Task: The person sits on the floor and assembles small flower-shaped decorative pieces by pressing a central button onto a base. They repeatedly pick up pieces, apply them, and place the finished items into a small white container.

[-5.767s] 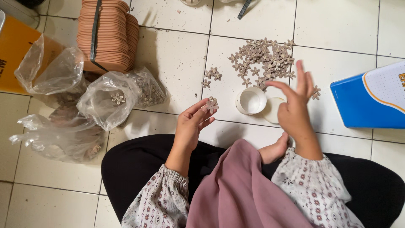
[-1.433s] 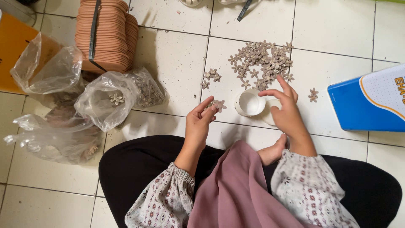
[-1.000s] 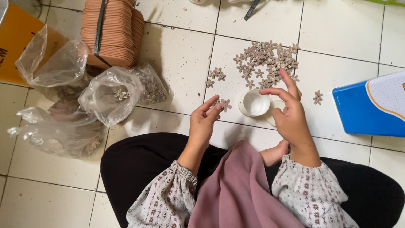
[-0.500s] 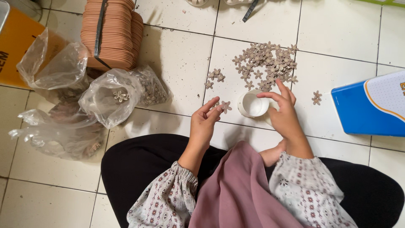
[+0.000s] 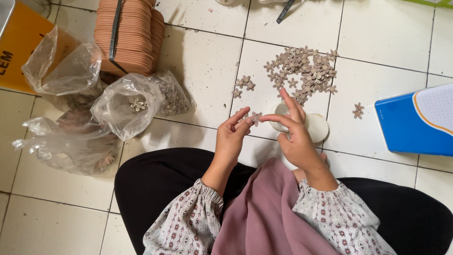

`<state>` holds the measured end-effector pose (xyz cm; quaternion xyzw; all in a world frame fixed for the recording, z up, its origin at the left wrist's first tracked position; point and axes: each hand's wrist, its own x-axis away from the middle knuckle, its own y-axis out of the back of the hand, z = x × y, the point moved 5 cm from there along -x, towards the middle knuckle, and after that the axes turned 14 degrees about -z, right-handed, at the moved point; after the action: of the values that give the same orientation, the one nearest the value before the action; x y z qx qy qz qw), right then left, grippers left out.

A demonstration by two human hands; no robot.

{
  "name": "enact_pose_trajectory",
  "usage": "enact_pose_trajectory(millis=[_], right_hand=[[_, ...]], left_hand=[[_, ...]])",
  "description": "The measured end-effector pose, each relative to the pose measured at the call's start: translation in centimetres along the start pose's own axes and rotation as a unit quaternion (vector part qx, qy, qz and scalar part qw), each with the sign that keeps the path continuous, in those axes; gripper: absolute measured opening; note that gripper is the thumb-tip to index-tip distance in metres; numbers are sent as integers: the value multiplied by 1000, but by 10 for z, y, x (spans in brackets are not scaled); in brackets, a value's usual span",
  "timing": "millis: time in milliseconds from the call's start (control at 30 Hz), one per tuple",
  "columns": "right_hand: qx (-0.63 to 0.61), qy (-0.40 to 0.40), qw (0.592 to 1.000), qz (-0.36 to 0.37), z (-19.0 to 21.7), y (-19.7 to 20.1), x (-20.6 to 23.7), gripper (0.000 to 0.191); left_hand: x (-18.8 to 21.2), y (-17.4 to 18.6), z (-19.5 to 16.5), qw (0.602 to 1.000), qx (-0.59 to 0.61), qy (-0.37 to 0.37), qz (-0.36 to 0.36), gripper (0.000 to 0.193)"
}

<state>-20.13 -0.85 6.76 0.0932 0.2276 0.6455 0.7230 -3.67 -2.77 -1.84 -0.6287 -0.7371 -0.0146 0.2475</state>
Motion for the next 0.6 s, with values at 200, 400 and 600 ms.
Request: enact_pose_trajectory(millis=[200, 400, 600], right_hand=[[3, -7, 1000, -1, -8, -11, 2, 71], [54, 30, 998, -25, -9, -14, 4, 71], [89, 57, 993, -58, -5, -11, 2, 68]], left_hand=[[1, -1, -2, 1000, 2, 6, 4, 48], [1, -1, 0, 1000, 5, 5, 3, 48], [2, 0, -3, 1000, -4, 6, -6, 48]])
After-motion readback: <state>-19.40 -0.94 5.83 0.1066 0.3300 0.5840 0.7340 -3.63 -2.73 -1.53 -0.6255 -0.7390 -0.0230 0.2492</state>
